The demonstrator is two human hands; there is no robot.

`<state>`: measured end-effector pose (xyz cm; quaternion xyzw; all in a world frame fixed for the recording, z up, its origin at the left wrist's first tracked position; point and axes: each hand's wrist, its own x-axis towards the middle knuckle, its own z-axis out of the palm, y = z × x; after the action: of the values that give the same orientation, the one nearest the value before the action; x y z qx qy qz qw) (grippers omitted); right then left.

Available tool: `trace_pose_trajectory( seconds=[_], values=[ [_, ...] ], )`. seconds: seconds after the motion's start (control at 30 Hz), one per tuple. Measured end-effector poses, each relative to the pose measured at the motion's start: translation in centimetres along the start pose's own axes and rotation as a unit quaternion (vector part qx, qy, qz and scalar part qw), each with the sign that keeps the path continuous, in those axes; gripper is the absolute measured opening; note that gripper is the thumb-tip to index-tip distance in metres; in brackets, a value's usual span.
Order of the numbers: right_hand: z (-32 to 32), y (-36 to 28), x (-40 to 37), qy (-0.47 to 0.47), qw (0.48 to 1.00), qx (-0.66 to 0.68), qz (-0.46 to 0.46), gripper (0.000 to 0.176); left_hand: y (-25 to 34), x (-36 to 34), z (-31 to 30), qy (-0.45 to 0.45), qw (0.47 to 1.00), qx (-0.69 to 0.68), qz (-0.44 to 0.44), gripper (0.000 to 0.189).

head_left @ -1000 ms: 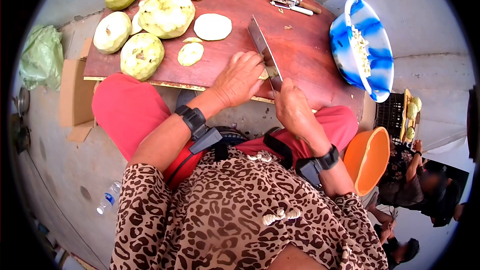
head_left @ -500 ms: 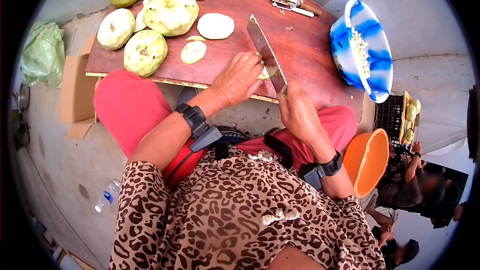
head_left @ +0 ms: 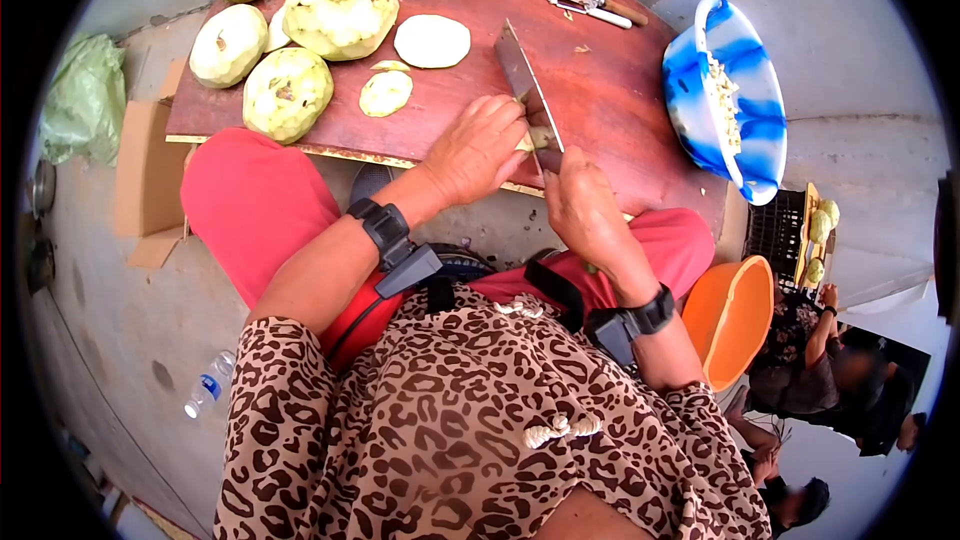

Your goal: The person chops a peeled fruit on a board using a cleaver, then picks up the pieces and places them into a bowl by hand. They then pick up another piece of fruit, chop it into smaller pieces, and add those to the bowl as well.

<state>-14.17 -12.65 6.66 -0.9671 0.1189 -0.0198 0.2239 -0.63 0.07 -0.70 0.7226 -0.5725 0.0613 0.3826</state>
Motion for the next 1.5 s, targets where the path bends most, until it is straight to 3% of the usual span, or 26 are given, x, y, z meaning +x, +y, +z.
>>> trace_pose_trajectory(
  seconds=[0.07,0.4,0.6,1.0,1.2,1.5],
  values=[
    [1.1,0.6,0.1,0.038,0.998,-0.009,-0.041,0.017,0.0,0.1,-0.2,-0.007,1.0,-0.005,0.004,0.035],
    [-0.6,-0.1,0.0,0.054,0.997,0.031,-0.043,0.018,-0.2,-0.5,-0.7,0.032,0.999,0.006,0.025,0.037],
    [-2.3,-1.1,-1.4,-0.015,1.0,0.012,-0.006,0.018,-0.3,-0.4,-0.6,0.034,0.999,0.002,0.028,0.033],
    [-3.3,-1.5,-0.9,-0.065,0.998,0.004,-0.02,0.017,-0.4,-0.5,-0.7,0.02,1.0,-0.01,0.008,0.031],
    [1.1,0.4,0.4,0.025,0.999,0.01,-0.042,0.014,-0.5,-0.3,-0.7,0.006,1.0,-0.02,0.016,0.034],
    [-0.7,-0.7,-0.3,0.032,0.998,0.01,-0.054,0.017,-0.3,-1.2,-1.2,0.037,0.999,0.009,0.015,0.035]
  ],
)
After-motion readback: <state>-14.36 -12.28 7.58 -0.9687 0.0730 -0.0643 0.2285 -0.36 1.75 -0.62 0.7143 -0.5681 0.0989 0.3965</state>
